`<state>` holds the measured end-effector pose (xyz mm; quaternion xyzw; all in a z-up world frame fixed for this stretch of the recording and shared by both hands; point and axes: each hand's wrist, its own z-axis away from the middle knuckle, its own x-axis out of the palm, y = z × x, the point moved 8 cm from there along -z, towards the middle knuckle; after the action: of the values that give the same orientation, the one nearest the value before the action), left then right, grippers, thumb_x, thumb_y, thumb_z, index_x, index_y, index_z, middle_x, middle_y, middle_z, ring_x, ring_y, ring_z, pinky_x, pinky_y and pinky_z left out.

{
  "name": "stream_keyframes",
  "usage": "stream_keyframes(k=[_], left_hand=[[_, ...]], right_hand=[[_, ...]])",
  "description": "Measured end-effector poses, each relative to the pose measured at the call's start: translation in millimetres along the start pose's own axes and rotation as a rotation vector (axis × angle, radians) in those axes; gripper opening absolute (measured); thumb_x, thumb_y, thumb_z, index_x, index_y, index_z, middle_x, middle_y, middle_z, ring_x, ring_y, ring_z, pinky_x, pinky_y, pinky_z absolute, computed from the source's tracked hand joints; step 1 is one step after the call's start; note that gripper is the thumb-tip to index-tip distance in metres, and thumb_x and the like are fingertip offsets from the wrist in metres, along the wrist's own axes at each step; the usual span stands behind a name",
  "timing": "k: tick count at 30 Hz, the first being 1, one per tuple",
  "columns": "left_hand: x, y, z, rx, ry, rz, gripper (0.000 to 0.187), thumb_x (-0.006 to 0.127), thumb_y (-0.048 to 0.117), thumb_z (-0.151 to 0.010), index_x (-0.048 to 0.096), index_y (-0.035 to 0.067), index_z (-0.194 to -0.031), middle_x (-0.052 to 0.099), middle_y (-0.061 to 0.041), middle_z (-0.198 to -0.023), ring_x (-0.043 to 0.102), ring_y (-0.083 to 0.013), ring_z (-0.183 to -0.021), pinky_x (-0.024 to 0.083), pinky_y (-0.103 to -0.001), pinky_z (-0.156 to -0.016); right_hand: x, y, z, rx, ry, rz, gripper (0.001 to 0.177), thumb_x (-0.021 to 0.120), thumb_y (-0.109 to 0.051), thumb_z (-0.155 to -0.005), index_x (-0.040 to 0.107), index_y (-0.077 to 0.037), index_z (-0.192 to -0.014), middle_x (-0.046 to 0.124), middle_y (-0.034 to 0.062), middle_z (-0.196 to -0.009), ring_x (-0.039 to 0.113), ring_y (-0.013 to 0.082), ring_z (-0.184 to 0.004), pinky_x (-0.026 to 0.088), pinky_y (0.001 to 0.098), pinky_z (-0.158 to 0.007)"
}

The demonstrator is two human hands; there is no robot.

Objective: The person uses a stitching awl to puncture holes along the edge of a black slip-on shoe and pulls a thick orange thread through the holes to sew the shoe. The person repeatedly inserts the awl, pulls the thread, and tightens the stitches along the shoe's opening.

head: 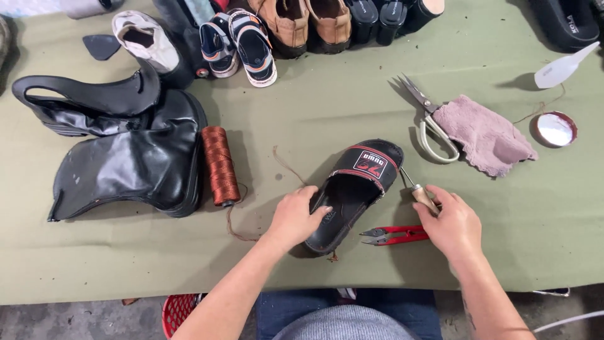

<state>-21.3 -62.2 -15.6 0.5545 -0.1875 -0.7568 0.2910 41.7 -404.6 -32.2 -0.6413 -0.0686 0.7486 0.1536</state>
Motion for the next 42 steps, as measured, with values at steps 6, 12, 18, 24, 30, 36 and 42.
stream_keyframes(k=[6,12,18,24,30,36,42], left_hand=[[-27,-8,-5,-0.056,0.017,0.294,0.05,0.071,0.028,-0.092,0.065,0.006,-0.137,0.068,-0.018,-0.132,0.061,-0.0391,-0.128,0.053,-0.047,-0.104],[-26,-6,-10,-0.056,-0.031,0.275,0.045,0.067,0.025,-0.096,0.067,0.006,-0.137,0.069,-0.018,-0.13,0.064,-0.0388,-0.125,0.055,-0.045,-0.102],[-20,-7,-9,-0.098,-0.018,0.2,0.043,0.06,0.033,-0.096,0.067,0.017,-0.136,0.068,-0.004,-0.134,0.063,-0.0257,-0.122,0.049,-0.038,-0.104],[-22,-9,-7,0.016,0.033,0.202,0.041,0.066,0.028,-0.095,0.07,0.013,-0.133,0.071,-0.013,-0.127,0.066,-0.037,-0.122,0.055,-0.044,-0.101],[-24,-13,-8,-0.002,0.026,0.24,0.042,0.067,0.031,-0.094,0.071,0.014,-0.133,0.072,-0.01,-0.125,0.068,-0.0334,-0.12,0.057,-0.039,-0.098],[-24,-13,-11,0.018,0.032,0.227,0.041,0.068,0.031,-0.094,0.071,0.014,-0.131,0.072,-0.012,-0.125,0.068,-0.0347,-0.119,0.058,-0.041,-0.096],[-23,-14,-12,0.006,0.03,0.248,0.042,0.069,0.03,-0.093,0.071,0.013,-0.131,0.072,-0.011,-0.125,0.067,-0.034,-0.12,0.059,-0.039,-0.095]], right_hand=[[-43,1,24,0.069,0.056,-0.572,0.041,0.072,-0.023,-0.095,0.07,-0.015,-0.135,0.072,0.0098,-0.102,0.072,0.023,-0.079,0.058,0.0402,-0.074],[-33,-26,58,-0.237,0.046,-0.969,0.034,0.063,-0.01,-0.098,0.065,0.003,-0.13,0.068,0.0177,-0.088,0.058,0.019,-0.053,0.052,0.0344,-0.052],[-37,-134,100,-0.58,0.045,-0.349,0.042,0.067,-0.023,-0.091,0.063,-0.021,-0.133,0.075,-0.0014,-0.123,0.072,0.0181,-0.106,0.057,0.033,-0.09],[-19,-152,92,-0.471,0.016,0.108,0.043,0.055,-0.034,-0.095,0.053,-0.049,-0.135,0.06,-0.0028,-0.087,0.075,0.0291,-0.074,0.066,0.0463,-0.074],[-13,-151,89,-0.491,0.025,0.178,0.041,0.052,-0.033,-0.095,0.054,-0.044,-0.134,0.064,0.0008,-0.083,0.076,0.0306,-0.075,0.065,0.0464,-0.072],[-16,-153,90,-0.535,0.084,0.202,0.042,0.056,-0.033,-0.092,0.057,-0.045,-0.132,0.064,0.0016,-0.081,0.075,0.0301,-0.072,0.064,0.0454,-0.068],[-22,-155,93,-0.563,0.158,0.173,0.033,0.055,-0.038,-0.094,0.062,-0.041,-0.126,0.061,-0.0002,-0.081,0.074,0.0255,-0.069,0.064,0.0399,-0.064]])
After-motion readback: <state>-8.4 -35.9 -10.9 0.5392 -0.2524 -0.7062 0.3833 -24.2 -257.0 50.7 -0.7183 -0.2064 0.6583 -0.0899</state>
